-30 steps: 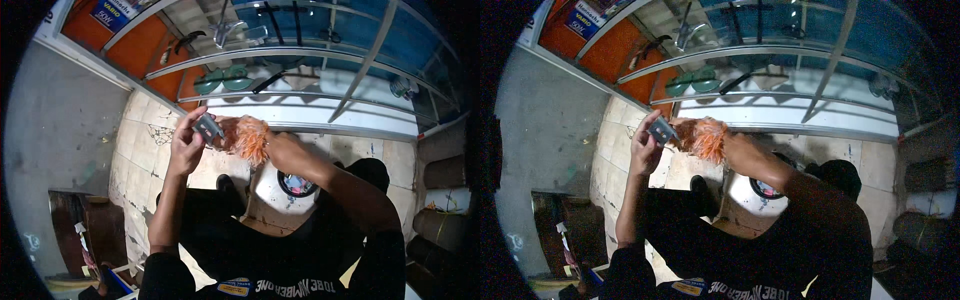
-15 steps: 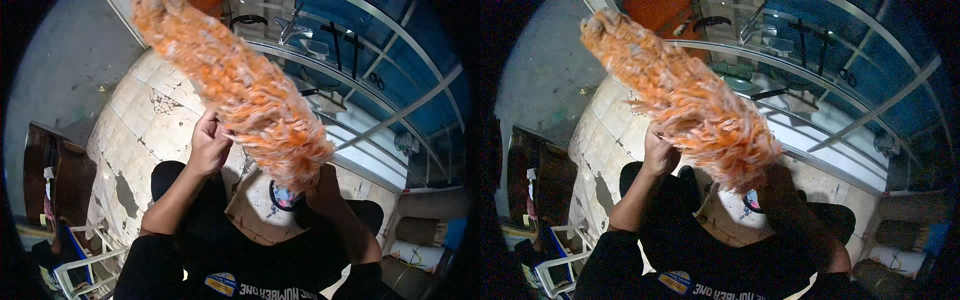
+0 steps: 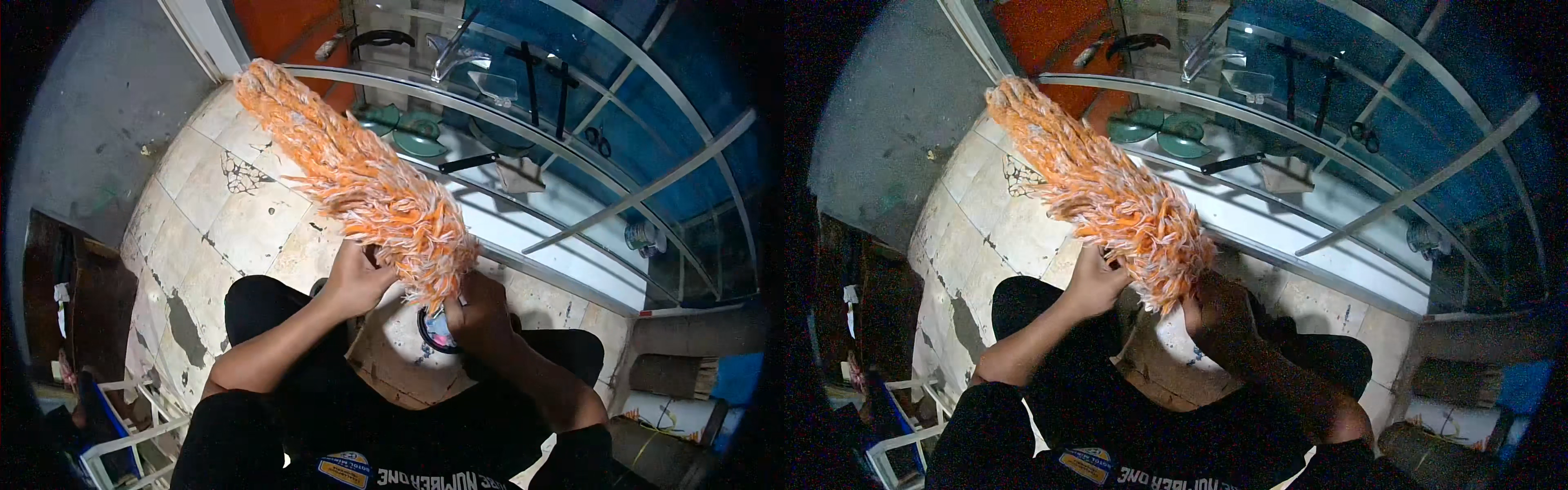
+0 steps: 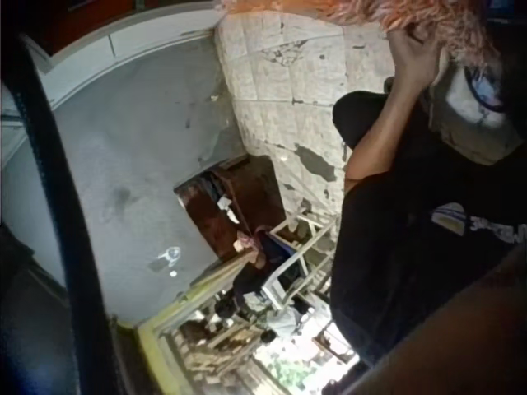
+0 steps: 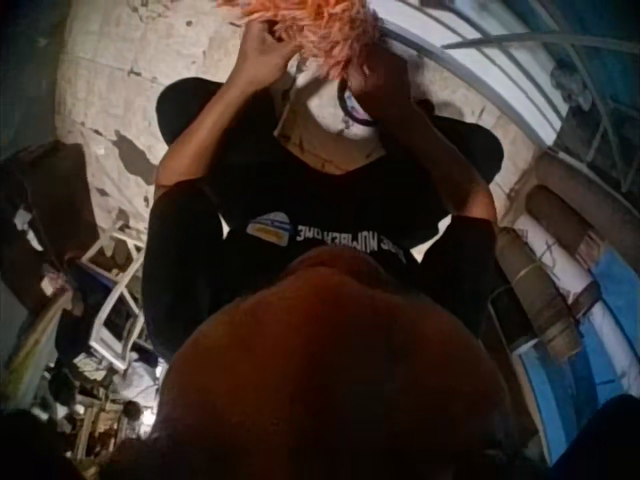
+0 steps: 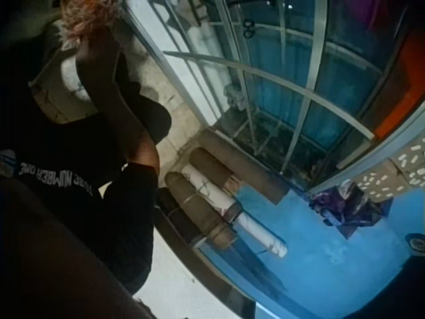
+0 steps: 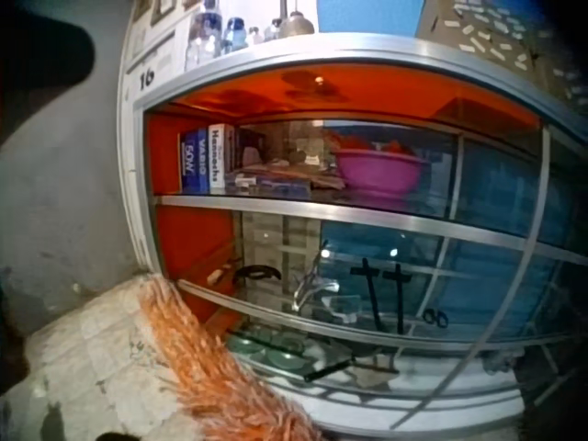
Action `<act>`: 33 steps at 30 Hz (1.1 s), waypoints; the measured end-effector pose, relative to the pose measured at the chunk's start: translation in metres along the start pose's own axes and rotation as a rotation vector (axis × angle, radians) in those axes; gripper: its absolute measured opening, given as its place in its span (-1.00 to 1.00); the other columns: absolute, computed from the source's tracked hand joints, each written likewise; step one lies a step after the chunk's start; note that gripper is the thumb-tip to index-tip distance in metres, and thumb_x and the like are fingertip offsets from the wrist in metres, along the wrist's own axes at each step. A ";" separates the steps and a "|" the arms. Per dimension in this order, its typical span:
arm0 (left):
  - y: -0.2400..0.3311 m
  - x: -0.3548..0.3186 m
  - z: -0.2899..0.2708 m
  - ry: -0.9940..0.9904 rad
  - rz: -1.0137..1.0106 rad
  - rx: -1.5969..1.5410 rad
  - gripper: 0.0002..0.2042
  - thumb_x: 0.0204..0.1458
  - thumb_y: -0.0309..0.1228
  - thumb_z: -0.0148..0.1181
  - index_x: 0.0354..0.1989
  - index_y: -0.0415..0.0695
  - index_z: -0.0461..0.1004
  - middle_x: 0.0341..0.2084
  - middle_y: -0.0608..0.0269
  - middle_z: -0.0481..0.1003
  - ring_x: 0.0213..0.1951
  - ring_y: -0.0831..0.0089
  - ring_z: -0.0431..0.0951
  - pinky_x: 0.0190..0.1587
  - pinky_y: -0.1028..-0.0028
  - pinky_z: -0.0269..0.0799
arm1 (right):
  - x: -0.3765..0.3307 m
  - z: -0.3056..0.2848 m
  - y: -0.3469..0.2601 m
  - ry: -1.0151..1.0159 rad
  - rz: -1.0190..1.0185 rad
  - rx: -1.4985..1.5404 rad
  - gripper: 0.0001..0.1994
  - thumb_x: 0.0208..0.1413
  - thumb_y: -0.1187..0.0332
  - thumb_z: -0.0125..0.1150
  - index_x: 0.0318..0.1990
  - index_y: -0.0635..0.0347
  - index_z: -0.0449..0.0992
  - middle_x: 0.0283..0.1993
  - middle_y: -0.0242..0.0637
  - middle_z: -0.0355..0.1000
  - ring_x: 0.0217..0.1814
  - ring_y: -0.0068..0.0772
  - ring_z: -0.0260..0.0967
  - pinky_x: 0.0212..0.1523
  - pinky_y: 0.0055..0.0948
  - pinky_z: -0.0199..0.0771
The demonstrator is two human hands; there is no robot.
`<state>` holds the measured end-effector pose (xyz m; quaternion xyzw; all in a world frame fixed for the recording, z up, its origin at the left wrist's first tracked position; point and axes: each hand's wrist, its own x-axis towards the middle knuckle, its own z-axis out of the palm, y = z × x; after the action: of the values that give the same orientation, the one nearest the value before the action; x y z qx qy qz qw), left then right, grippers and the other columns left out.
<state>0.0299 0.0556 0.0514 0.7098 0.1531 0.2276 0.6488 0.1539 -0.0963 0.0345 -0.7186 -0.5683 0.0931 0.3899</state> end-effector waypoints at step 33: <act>-0.022 -0.014 0.013 -0.032 0.308 -0.252 -0.75 -0.02 -0.58 0.08 -0.11 -0.22 0.38 -0.22 0.22 0.46 -0.16 0.46 0.40 -0.06 0.45 0.33 | -0.009 0.006 -0.007 -0.028 0.405 0.805 -0.37 0.09 0.13 0.09 0.21 0.31 0.06 0.17 -0.13 0.18 0.18 -0.26 0.18 0.15 -0.32 0.21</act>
<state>0.0265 0.0394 0.0276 0.6415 0.0025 0.3301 0.6925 0.1423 -0.1016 0.0321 -0.6053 -0.3398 0.3908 0.6045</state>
